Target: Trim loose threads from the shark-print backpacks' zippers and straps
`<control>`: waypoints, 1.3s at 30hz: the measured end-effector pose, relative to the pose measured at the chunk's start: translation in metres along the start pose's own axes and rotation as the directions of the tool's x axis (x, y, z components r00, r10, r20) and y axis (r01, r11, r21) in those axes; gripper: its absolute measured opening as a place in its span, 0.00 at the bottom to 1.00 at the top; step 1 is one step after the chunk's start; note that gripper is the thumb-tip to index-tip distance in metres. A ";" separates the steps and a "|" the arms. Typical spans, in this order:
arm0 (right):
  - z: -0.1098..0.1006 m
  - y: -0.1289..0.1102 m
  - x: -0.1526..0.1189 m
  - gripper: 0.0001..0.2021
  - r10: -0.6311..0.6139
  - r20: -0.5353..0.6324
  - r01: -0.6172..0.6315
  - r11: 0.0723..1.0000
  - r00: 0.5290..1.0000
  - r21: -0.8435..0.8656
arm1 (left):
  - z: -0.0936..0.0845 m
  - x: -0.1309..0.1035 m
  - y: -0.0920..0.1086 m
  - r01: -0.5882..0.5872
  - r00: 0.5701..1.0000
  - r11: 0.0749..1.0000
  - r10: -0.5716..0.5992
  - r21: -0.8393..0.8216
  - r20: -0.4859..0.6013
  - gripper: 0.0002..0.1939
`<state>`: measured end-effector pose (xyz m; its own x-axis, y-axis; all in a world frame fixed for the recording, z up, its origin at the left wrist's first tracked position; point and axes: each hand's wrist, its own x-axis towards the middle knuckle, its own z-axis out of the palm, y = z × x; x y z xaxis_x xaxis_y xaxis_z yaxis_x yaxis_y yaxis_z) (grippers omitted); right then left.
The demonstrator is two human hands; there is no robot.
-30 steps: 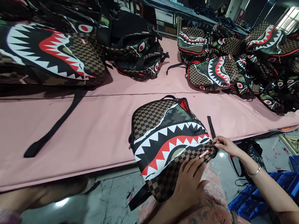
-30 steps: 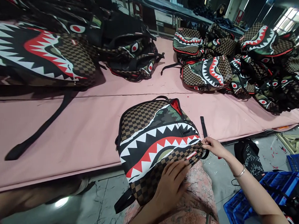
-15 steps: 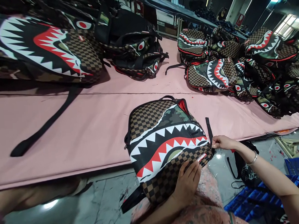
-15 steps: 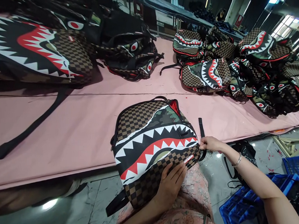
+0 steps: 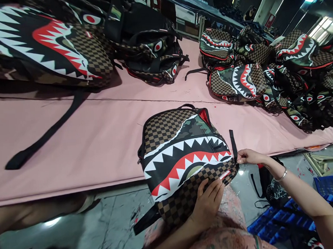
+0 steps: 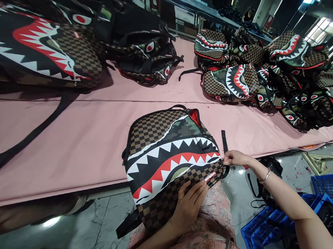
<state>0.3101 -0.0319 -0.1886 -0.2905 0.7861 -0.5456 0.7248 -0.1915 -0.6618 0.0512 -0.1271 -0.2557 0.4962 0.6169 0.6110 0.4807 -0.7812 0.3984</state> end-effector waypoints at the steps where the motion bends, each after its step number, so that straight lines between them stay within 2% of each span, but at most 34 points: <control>1: -0.001 -0.001 0.000 0.08 0.001 0.013 -0.001 1.000 1.000 0.006 | 0.000 0.000 0.000 -0.003 1.000 1.000 0.003 0.002 0.000 0.17; 18: 0.024 -0.014 0.016 0.06 -0.028 0.084 0.031 0.999 0.996 -0.027 | 0.000 -0.003 -0.001 -0.012 1.000 1.000 0.012 0.015 0.001 0.18; 29: 0.034 -0.030 0.013 0.03 -0.049 0.051 0.056 0.988 0.997 -0.146 | -0.005 0.003 0.001 0.012 1.000 0.999 -0.012 0.050 -0.004 0.16; 39: 0.039 -0.027 0.012 0.02 -0.057 0.011 0.058 0.982 0.998 -0.177 | -0.003 0.000 0.001 0.027 1.000 0.999 -0.027 0.023 -0.005 0.15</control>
<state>0.2630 -0.0396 -0.1975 -0.3384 0.7890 -0.5128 0.8059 -0.0384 -0.5908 0.0500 -0.1283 -0.2532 0.4797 0.6373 0.6031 0.5105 -0.7618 0.3989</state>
